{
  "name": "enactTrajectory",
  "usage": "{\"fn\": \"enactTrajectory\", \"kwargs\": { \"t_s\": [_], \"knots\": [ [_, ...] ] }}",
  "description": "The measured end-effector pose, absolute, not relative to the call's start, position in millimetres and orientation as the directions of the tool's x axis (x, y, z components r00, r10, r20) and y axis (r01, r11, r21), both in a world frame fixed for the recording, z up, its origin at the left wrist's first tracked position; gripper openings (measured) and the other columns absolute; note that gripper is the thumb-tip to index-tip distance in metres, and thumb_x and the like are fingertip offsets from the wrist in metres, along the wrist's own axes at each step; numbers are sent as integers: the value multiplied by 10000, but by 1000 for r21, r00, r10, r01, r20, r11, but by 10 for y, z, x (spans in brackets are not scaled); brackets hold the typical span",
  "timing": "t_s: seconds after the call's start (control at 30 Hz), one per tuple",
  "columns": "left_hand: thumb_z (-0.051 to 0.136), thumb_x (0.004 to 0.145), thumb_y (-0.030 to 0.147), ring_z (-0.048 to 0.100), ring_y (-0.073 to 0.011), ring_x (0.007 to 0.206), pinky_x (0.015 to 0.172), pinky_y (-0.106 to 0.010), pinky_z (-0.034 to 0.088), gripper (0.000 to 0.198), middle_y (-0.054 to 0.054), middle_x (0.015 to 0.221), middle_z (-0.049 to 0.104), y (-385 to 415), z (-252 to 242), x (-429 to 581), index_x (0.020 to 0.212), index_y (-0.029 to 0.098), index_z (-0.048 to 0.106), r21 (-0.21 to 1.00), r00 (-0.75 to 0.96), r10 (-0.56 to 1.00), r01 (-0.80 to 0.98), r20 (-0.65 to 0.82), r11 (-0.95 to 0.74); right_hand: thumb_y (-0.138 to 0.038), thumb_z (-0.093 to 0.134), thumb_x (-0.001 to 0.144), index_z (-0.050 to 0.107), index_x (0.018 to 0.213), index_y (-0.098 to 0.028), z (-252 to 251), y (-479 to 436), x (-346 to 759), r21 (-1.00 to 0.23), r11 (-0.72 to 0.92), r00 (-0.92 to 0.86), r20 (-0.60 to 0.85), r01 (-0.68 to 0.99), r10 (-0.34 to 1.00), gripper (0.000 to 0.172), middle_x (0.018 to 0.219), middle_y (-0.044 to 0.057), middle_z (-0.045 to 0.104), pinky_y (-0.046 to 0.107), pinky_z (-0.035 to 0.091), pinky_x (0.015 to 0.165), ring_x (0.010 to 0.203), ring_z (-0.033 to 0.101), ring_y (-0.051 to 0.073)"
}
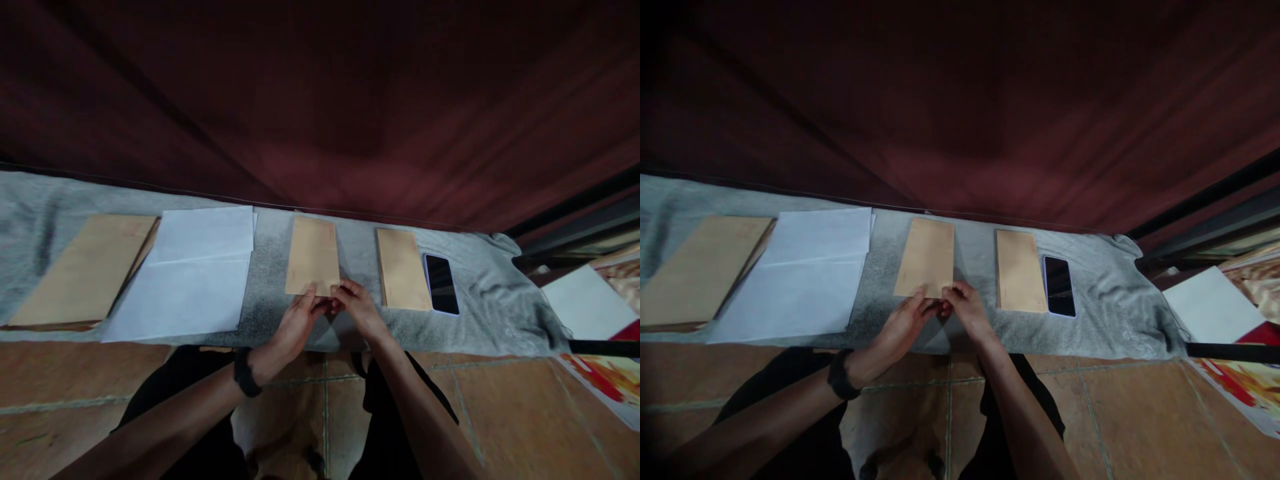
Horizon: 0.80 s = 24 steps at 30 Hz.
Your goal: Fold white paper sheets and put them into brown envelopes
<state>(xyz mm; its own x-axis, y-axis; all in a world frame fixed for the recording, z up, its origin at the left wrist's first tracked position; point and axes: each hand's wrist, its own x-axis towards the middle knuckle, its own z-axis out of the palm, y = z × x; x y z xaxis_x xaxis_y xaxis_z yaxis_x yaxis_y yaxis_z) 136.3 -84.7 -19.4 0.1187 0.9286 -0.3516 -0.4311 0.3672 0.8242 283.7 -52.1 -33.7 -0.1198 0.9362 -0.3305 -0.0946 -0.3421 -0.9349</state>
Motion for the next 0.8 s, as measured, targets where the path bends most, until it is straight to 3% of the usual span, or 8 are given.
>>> {"fn": "enactTrajectory", "kwargs": {
  "t_s": [0.13,0.2,0.3,0.4,0.47,0.57,0.7,0.8],
  "knots": [
    [639,891,593,711,-191,676,614,-296,553,441,-79,768,746,-952,-195,1282,868,160,719,842,334,832,-161,-444,514,-462,765,704,662,743,-228,-320,-524,2930,-920,-391,-80,-390,-1,917,258,600,-45,634,252,505,520,538,588,138],
    [560,935,601,617,-154,524,509,-272,483,477,-39,632,671,-996,-158,1248,750,177,679,901,375,836,-2,-401,433,-453,745,727,651,754,-227,-305,-544,2964,-913,-405,-113,-407,36,907,246,615,-41,640,252,497,517,537,598,140],
    [475,1009,509,682,-190,711,699,-332,570,438,-64,765,714,-973,-70,1202,800,192,694,968,340,939,249,-51,-38,-420,714,770,623,749,-230,-293,-579,2989,-908,-403,-178,-417,113,891,212,613,-39,641,252,479,502,518,600,142],
    [419,1052,361,655,-255,1200,1076,-441,508,358,-121,1222,728,-832,-61,1170,1178,196,711,729,365,893,531,264,-432,-346,664,798,606,762,-235,-305,-607,2998,-920,-331,-196,-372,212,907,131,592,-62,613,231,441,473,475,556,118],
    [418,1054,321,471,-281,1461,1204,-480,406,439,-142,1528,557,-726,-142,1166,1440,176,568,540,409,865,676,292,-502,-335,632,820,612,816,-239,-321,-626,3004,-924,-282,-209,-338,257,918,98,598,-73,602,228,411,447,444,518,109],
    [436,1054,331,279,-317,1579,1264,-526,309,531,-140,1680,363,-635,-323,1177,1554,155,447,345,474,852,779,222,-523,-375,646,854,626,957,-247,-345,-667,3017,-901,-235,-176,-315,366,933,166,656,-57,641,256,433,476,485,559,138],
    [399,1071,353,251,-308,1590,1282,-537,261,533,-103,1698,338,-635,-451,1184,1580,197,429,254,516,841,802,163,-541,-336,658,904,610,1211,-229,-340,-749,3029,-751,-109,-41,-179,651,983,329,865,57,750,355,527,696,751,718,252],
    [378,1075,377,259,-295,1588,1289,-525,242,546,-96,1690,357,-630,-454,1178,1590,197,415,242,527,836,800,153,-549,-294,597,960,545,1366,-198,-302,-782,3036,-591,-61,-21,-131,804,991,421,962,135,774,398,525,765,848,748,315]
  ]
}}
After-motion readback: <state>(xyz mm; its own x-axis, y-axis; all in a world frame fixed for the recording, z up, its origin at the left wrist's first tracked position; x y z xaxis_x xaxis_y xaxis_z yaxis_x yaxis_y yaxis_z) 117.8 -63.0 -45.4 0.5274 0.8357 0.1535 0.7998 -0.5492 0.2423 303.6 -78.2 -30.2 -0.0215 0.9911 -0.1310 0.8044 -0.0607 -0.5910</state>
